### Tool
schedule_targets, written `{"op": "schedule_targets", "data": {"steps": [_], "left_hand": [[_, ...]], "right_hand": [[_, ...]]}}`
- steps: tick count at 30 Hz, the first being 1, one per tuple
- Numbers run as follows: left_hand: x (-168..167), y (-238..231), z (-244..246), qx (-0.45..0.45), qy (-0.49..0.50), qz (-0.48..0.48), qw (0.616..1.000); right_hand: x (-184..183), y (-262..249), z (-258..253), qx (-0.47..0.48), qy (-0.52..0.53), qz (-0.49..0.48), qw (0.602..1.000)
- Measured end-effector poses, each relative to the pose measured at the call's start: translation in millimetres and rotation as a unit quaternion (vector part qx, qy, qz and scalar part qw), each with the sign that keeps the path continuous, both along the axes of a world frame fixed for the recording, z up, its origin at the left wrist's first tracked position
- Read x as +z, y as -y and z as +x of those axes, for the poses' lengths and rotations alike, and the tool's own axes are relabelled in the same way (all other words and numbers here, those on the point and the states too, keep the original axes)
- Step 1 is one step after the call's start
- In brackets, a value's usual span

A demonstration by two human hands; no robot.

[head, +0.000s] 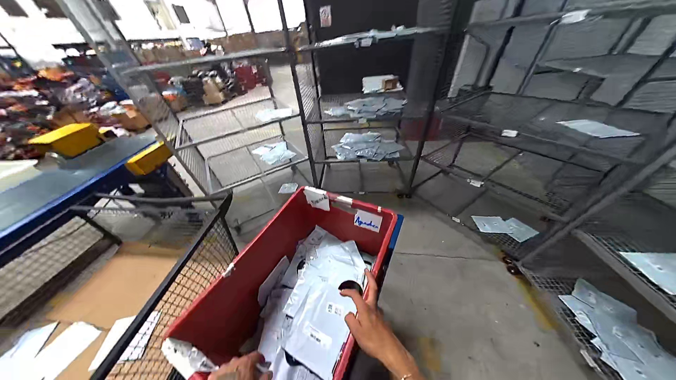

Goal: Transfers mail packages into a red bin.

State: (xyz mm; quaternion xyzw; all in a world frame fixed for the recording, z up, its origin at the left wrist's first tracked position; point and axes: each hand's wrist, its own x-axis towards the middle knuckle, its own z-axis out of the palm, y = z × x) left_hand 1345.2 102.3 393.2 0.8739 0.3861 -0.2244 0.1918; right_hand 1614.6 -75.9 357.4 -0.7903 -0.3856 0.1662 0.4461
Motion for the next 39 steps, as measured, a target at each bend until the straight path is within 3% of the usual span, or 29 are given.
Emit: {"op": "schedule_targets", "data": {"steps": [4, 7, 12, 15, 17, 22, 25, 29, 31, 33, 36, 39], "left_hand": [[-8, -43, 87, -0.027, -0.06, -0.129, 0.989], [-27, -80, 175, 0.002, -0.025, -0.154, 0.988], [-113, -126, 305, 0.103, 0.033, -0.191, 0.976], [-151, -138, 343, 0.219, 0.077, -0.141, 0.962], [-157, -149, 364, 0.267, 0.099, -0.134, 0.949], [-168, -167, 404, 0.251, 0.101, -0.152, 0.951], [-147, -188, 433, 0.215, 0.179, -0.204, 0.938], [-54, -203, 481, 0.162, 0.279, -0.22, 0.921], [-13, -192, 498, 0.129, 0.329, -0.177, 0.919], [25, -183, 516, 0.111, 0.387, -0.137, 0.905], [69, -183, 549, 0.174, 0.495, -0.14, 0.84], [54, -213, 560, 0.243, 0.57, -0.123, 0.775]], "right_hand": [[-3, -15, 62, 0.039, 0.012, 0.006, 0.999], [-2, -27, 107, 0.068, 0.009, -0.014, 0.998], [13, -51, 187, 0.155, -0.006, -0.081, 0.985], [22, -69, 227, 0.197, -0.034, -0.135, 0.97], [22, -85, 254, 0.208, -0.032, -0.127, 0.969], [20, -116, 323, 0.243, 0.011, -0.112, 0.963], [28, -141, 357, 0.218, 0.099, -0.115, 0.964], [50, -195, 414, 0.148, 0.291, -0.119, 0.938], [65, -230, 461, 0.182, 0.329, -0.083, 0.923], [73, -266, 504, 0.292, 0.3, -0.02, 0.908], [61, -319, 551, 0.472, 0.131, 0.047, 0.871], [50, -361, 572, 0.536, 0.065, 0.004, 0.842]]}}
